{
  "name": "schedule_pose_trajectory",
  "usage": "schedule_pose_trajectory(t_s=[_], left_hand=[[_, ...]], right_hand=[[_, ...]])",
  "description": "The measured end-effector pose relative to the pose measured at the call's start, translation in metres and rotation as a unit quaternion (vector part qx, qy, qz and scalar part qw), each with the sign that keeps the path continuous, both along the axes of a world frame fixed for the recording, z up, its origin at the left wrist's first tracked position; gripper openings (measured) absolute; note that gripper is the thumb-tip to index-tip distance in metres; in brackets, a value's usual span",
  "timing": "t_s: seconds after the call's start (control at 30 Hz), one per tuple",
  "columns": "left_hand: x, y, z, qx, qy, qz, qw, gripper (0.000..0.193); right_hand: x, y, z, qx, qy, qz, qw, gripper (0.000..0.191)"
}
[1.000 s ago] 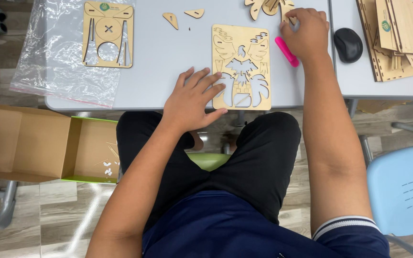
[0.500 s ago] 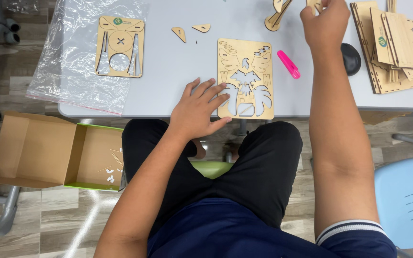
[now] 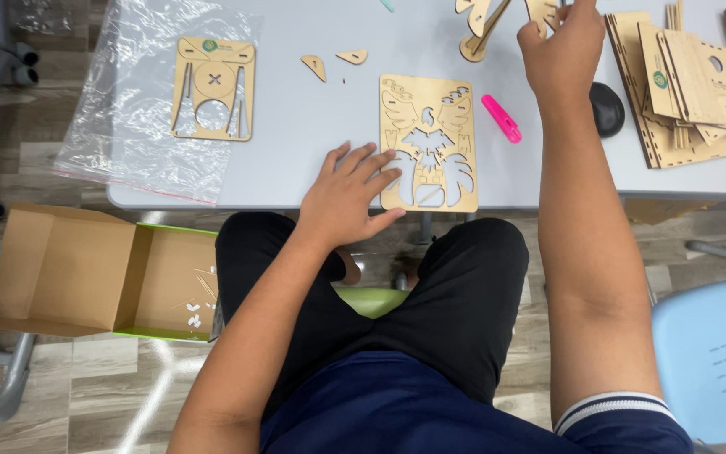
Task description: The person sits at a table and removes pre-cut wooden pieces from a laser-cut sheet. They then place the pieces onto the table and begin assembling a wooden model, fitting the pieces together by hand.
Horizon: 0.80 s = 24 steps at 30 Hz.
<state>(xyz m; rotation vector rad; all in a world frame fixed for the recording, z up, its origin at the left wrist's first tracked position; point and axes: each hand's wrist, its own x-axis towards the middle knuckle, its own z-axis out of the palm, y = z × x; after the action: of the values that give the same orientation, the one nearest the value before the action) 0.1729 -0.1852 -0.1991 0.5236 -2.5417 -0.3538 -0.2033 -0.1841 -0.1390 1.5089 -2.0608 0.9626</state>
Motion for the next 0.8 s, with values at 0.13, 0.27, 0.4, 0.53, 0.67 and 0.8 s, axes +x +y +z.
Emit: schedule_pose_trajectory(t_s=[0.13,0.27,0.4,0.53,0.67,0.8], left_hand=[[-0.002,-0.001,0.000,0.011,-0.007,0.004,1.000,0.058],[0.001,-0.001,-0.002,-0.002,-0.004,-0.006,1.000,0.057],[0.000,-0.001,-0.002,0.006,-0.009,-0.001,1.000,0.056],[-0.001,0.000,0.001,0.000,-0.002,0.005,1.000,0.057],[0.000,0.001,-0.001,-0.002,-0.001,0.003,1.000,0.057],[0.001,0.000,-0.002,-0.007,0.003,-0.001,1.000,0.056]], right_hand=[[0.002,0.002,-0.008,-0.016,0.060,0.002,0.998,0.049],[0.000,0.008,-0.011,-0.004,-0.060,0.034,0.998,0.043],[-0.002,0.005,-0.005,0.045,-0.081,-0.035,0.995,0.028],[-0.001,0.004,-0.003,-0.046,-0.111,0.031,0.992,0.037],[0.001,0.007,-0.008,-0.062,-0.097,0.059,0.992,0.032],[0.003,0.009,-0.013,-0.054,-0.069,0.040,0.995,0.037]])
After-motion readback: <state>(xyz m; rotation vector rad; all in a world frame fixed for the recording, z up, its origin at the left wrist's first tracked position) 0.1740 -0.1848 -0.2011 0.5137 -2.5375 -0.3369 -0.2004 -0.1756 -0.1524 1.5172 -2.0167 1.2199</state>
